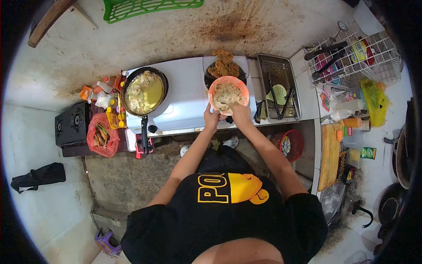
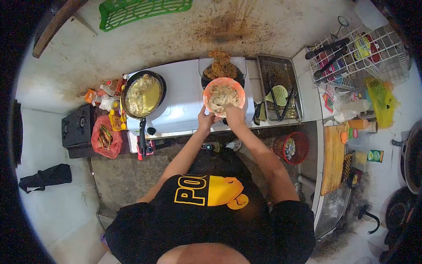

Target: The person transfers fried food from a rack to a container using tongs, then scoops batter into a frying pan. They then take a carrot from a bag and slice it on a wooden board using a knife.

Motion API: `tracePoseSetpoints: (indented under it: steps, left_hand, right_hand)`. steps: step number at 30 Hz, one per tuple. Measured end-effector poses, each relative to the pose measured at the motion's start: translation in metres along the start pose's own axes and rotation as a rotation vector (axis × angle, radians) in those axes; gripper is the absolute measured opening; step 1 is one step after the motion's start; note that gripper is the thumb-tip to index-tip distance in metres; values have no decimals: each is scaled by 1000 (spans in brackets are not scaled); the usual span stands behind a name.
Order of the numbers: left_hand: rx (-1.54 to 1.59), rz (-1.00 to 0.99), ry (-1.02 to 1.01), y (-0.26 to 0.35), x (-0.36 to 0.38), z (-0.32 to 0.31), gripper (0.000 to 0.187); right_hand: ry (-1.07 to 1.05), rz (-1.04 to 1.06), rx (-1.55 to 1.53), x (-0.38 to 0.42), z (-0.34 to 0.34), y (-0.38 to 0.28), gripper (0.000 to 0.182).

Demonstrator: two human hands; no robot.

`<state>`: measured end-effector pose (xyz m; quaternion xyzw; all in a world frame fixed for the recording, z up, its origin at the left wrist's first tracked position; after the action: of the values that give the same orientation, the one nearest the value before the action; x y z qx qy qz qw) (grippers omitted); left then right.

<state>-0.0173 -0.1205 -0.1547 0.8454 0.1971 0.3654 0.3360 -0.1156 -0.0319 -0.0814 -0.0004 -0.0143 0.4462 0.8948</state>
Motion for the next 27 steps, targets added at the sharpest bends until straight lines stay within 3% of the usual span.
tracePoseSetpoints:
  steps: [2,6,12,18,23,25,26,27]
  left_hand:
    - [-16,5,-7,2,3,-2,67]
    - [-22,9,-16,6,10,-5,65]
    - [17,-1,17,2,7,-5,70]
    - [-13,-17,44,0,9,-8,66]
    - [-101,6,43,2,10,-11,66]
    - [1,-2,35,-2,7,-7,62]
    - [-3,-5,30,-2,3,-6,62]
    - [2,1,28,-3,4,-5,62]
  right_hand:
    - [99,86,-177,16,-2,19,23]
    - [112,53,-167,11,37,48,24]
    - [65,153,-187,16,-4,30,28]
    - [-26,-148,-321,28,2,41,22]
    - [18,-260,-508,6,-61,29,19]
    - [-120,-548,-1270,2,-75,25,23]
    - [-112,-547,-1273,-1,-76,31,23]
    - [-290,-708,-1414,2,-56,32,26]
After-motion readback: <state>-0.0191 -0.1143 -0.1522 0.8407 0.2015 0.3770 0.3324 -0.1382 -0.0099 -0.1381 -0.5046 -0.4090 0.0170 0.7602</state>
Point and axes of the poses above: each hand's wrist, its own x-axis away from the middle knuckle, its own z-axis out of the back of the hand, y = z × x, the point moved 2 cm from there along -x, towards the middle knuckle, and after that the axes turned 2 degrees about x, right-handed, at the moved point
